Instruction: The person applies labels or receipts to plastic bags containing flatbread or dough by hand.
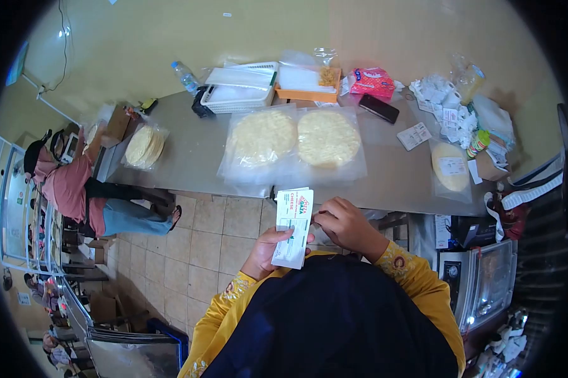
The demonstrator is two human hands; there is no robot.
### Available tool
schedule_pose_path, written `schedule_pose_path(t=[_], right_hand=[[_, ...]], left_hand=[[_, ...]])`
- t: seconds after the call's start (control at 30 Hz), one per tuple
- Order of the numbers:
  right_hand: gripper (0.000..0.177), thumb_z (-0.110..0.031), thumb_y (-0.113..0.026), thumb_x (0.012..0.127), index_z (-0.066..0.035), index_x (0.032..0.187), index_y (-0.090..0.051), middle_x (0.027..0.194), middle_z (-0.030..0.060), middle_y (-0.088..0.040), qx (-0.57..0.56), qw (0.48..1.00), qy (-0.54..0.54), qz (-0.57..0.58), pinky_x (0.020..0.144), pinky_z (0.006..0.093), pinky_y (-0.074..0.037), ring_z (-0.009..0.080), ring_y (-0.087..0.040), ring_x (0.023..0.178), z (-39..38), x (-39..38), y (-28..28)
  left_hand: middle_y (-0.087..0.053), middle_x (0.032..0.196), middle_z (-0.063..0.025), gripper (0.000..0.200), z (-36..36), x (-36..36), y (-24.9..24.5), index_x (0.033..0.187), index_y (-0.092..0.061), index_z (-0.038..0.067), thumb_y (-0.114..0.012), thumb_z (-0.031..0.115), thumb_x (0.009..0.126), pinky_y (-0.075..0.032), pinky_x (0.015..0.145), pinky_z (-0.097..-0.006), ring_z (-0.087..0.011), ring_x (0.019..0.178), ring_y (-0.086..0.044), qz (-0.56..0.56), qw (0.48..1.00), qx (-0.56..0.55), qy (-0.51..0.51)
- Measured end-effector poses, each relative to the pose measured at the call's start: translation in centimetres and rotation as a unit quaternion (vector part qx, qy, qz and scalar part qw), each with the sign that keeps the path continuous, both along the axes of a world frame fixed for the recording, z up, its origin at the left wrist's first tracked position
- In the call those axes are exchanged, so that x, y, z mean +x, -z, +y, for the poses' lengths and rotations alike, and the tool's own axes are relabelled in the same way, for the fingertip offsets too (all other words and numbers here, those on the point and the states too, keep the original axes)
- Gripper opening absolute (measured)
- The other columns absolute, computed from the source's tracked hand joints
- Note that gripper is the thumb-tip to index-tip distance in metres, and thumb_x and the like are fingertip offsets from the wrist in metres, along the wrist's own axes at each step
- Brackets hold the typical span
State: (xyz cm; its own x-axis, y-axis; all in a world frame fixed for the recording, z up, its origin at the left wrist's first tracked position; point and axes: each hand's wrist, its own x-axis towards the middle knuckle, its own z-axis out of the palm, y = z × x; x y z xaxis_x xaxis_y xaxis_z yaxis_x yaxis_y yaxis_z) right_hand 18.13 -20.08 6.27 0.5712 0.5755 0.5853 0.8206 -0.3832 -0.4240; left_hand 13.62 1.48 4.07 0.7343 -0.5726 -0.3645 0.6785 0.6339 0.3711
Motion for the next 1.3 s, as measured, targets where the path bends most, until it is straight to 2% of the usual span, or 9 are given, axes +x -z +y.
schedule_pose_path(t=[0.43, 0.53, 0.67, 0.97, 1.07, 1.1, 1.17, 1.23, 1.3], right_hand=[[0.008, 0.0, -0.062, 0.072, -0.002, 0.08, -0.058, 0.072, 0.0071, -0.056, 0.067, 0.987, 0.066, 0.13, 0.062, 0.0308, -0.044, 0.0212, -0.054, 0.069, 4.0, -0.7, 0.4], [0.008, -0.004, -0.064, 0.078, 0.001, 0.083, -0.06, 0.072, 0.0047, -0.06, 0.257, 0.846, 0.016, 0.466, 0.058, 0.0246, -0.044, 0.012, -0.054, 0.063, 5.3, -1.4, -0.7], [0.01, -0.006, -0.065, 0.079, 0.001, 0.085, -0.061, 0.07, 0.0027, -0.059, 0.251, 0.75, -0.024, 0.612, 0.052, 0.0198, -0.041, 0.0058, -0.051, 0.058, 8.5, -2.1, -0.2], [0.015, -0.01, -0.069, 0.077, 0.001, 0.083, -0.061, 0.066, 0.0007, -0.058, 0.198, 0.802, 0.005, 0.564, 0.049, 0.0201, -0.04, 0.0052, -0.05, 0.055, 10.4, -1.9, 0.4], [0.015, -0.011, -0.07, 0.074, 0.001, 0.078, -0.062, 0.065, 0.0032, -0.059, 0.179, 0.883, 0.008, 0.433, 0.054, 0.024, -0.043, 0.0089, -0.053, 0.061, 10.8, -2.0, 2.0], [0.016, -0.013, -0.072, 0.075, -0.001, 0.078, -0.062, 0.067, 0.0029, -0.06, 0.137, 0.898, 0.029, 0.416, 0.056, 0.0239, -0.044, 0.0088, -0.053, 0.064, 11.0, -2.1, 1.3], [0.027, -0.016, -0.073, 0.076, -0.001, 0.091, -0.056, 0.078, 0.0011, -0.058, 0.268, 0.805, -0.072, 0.524, 0.058, 0.0235, -0.043, 0.0068, -0.051, 0.069, 11.5, -1.4, 2.9], [0.032, -0.014, -0.076, 0.071, -0.004, 0.086, -0.05, 0.076, -0.0007, -0.051, 0.223, 0.851, -0.001, 0.476, 0.059, 0.0231, -0.042, 0.0076, -0.047, 0.067, 11.1, -0.9, 3.8], [0.031, -0.008, -0.075, 0.069, -0.003, 0.088, -0.052, 0.076, 0.0004, -0.05, 0.147, 0.908, 0.049, 0.388, 0.059, 0.0233, -0.041, 0.0089, -0.046, 0.066, 11.1, 0.6, 3.6]], left_hand=[[-0.053, 0.115, -0.0244, 0.051, 2.7, -2.1, -1.8, 0.128, -0.036, 0.0, -0.044, 0.035, 0.092, -0.045, 0.09, -0.0445, -0.0341, 0.102, -0.057, -0.084, 0.991, 0.071, -0.075], [-0.05, 0.121, -0.0188, 0.059, 2.7, -2.3, -0.6, 0.129, -0.034, 0.001, -0.03, 0.048, 0.093, -0.043, 0.091, -0.0441, -0.0298, 0.109, -0.053, -0.081, 0.984, 0.067, -0.141], [-0.051, 0.118, -0.0127, 0.06, 2.3, -2.5, 0.6, 0.128, -0.036, 0.002, -0.026, 0.05, 0.093, -0.042, 0.091, -0.0395, -0.0251, 0.107, -0.053, -0.095, 0.97, 0.12, -0.189], [-0.052, 0.114, -0.0134, 0.058, 1.0, -2.5, 1.4, 0.121, -0.043, -0.001, -0.026, 0.047, 0.095, -0.042, 0.088, -0.0345, -0.0204, 0.101, -0.052, -0.139, 0.941, 0.191, -0.24], [-0.055, 0.111, -0.013, 0.054, 2.0, -3.0, 4.2, 0.118, -0.048, -0.001, -0.025, 0.042, 0.097, -0.042, 0.087, -0.0331, -0.0191, 0.101, -0.052, -0.14, 0.927, 0.307, -0.162], [-0.057, 0.106, -0.0126, 0.052, 2.0, -3.3, 0.8, 0.114, -0.052, -0.001, -0.024, 0.039, 0.098, -0.041, 0.087, -0.0326, -0.0188, 0.1, -0.052, -0.206, 0.866, 0.439, -0.118], [-0.057, 0.109, -0.0111, 0.047, 2.0, -2.6, 6.7, 0.114, -0.052, 0.0, -0.027, 0.037, 0.098, -0.04, 0.091, -0.0333, -0.0196, 0.101, -0.051, -0.236, 0.868, 0.407, -0.158], [-0.057, 0.108, -0.0071, 0.048, 1.3, -2.1, 5.2, 0.112, -0.053, 0.0, -0.03, 0.04, 0.097, -0.039, 0.091, -0.0311, -0.0153, 0.1, -0.05, -0.273, 0.905, 0.24, -0.221], [-0.056, 0.1, -0.001, 0.05, 2.0, -1.7, 4.9, 0.109, -0.054, 0.004, -0.033, 0.047, 0.094, -0.041, 0.083, -0.0281, -0.0094, 0.092, -0.047, -0.25, 0.897, 0.289, -0.223]])
